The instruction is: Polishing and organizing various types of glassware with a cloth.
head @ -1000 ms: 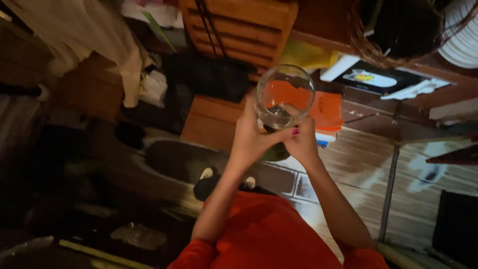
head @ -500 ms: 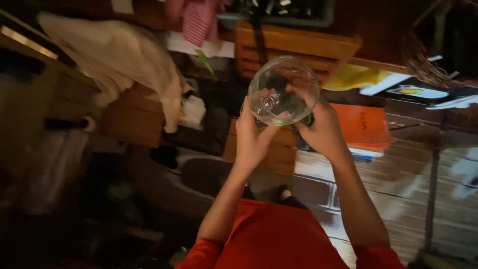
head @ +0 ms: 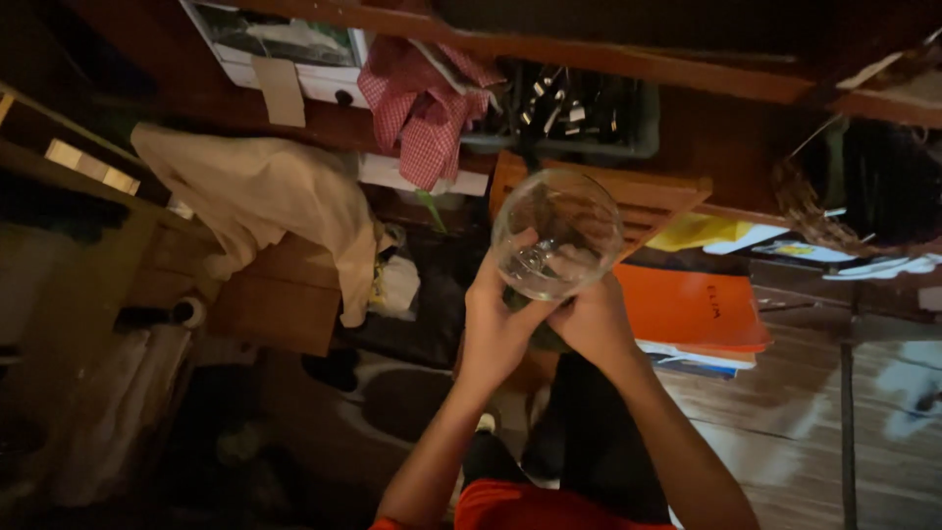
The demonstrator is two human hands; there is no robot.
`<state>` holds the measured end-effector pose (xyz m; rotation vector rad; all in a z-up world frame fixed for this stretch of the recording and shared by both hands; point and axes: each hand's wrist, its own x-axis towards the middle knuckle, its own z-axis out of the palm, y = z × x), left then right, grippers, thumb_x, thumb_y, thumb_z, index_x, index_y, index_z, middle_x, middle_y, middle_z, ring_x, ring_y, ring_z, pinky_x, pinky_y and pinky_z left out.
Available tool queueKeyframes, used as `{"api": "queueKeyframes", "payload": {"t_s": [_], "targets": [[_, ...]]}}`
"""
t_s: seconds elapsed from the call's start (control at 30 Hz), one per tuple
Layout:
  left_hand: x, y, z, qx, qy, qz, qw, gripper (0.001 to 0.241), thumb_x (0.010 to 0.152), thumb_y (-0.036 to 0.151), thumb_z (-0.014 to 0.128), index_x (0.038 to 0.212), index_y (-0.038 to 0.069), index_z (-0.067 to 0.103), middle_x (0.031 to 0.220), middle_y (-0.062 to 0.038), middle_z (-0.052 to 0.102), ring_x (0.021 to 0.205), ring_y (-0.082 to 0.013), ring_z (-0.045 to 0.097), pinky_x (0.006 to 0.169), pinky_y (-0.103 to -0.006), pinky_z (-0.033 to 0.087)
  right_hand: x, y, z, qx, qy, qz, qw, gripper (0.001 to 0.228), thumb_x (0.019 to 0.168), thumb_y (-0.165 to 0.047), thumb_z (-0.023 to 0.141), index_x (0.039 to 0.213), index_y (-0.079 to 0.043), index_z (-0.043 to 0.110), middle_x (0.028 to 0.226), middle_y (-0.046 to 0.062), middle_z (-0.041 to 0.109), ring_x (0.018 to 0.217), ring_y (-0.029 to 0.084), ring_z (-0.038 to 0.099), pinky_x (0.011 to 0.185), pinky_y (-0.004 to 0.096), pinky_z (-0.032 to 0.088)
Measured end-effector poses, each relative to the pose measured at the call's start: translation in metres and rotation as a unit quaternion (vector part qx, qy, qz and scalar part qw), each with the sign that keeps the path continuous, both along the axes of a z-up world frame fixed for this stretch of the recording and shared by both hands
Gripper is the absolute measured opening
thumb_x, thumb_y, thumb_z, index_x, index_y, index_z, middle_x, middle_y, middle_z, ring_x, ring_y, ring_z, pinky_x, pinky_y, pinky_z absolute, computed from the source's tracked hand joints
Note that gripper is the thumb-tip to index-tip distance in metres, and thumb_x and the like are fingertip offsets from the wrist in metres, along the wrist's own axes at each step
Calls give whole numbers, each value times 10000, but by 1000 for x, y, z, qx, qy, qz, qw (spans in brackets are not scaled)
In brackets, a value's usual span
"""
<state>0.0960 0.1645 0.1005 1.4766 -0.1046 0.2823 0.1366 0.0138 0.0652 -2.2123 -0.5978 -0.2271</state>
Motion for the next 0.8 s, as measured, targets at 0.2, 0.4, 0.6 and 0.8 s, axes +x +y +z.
{"api": "queueKeyframes", "payload": {"t_s": [0.2, 0.4, 0.6, 0.8], "targets": [[26, -1, 9, 20, -9, 49, 999, 583, 894, 100, 800, 1408, 1, 544, 1318, -154, 682, 1207, -227, 689, 994, -338, 560, 26, 18, 24, 68, -48, 32, 996, 347, 840, -27, 735, 1186, -27, 704, 1245, 151, 694, 1149, 336, 682, 957, 402, 539], [68, 2, -2, -66, 28, 65, 995, 570, 869, 79, 812, 1378, 1, 570, 1246, -122, 709, 1142, -154, 663, 977, -311, 563, 89, 21, -14, 218, 113, 144, 959, 341, 936, -57, 693, 1271, -24, 638, 1250, 152, 694, 1123, 293, 697, 962, 362, 563], [123, 14, 18, -57, 38, 73, 995, 565, 805, 15, 829, 1326, 3, 609, 1222, -110, 696, 1131, -172, 649, 993, -329, 542, 152, 18, 10, 2, -106, 105, 989, 426, 800, -77, 754, 1203, 5, 642, 1230, 216, 665, 1135, 374, 651, 979, 404, 506], [157, 12, 96, -76, 58, 154, 983, 583, 792, 15, 813, 1339, 22, 611, 1265, -93, 705, 1175, -174, 657, 1018, -328, 522, 203, 34, 105, 43, -6, 217, 975, 327, 893, -66, 729, 1200, -1, 636, 1194, 176, 678, 1073, 339, 706, 889, 384, 567]]}}
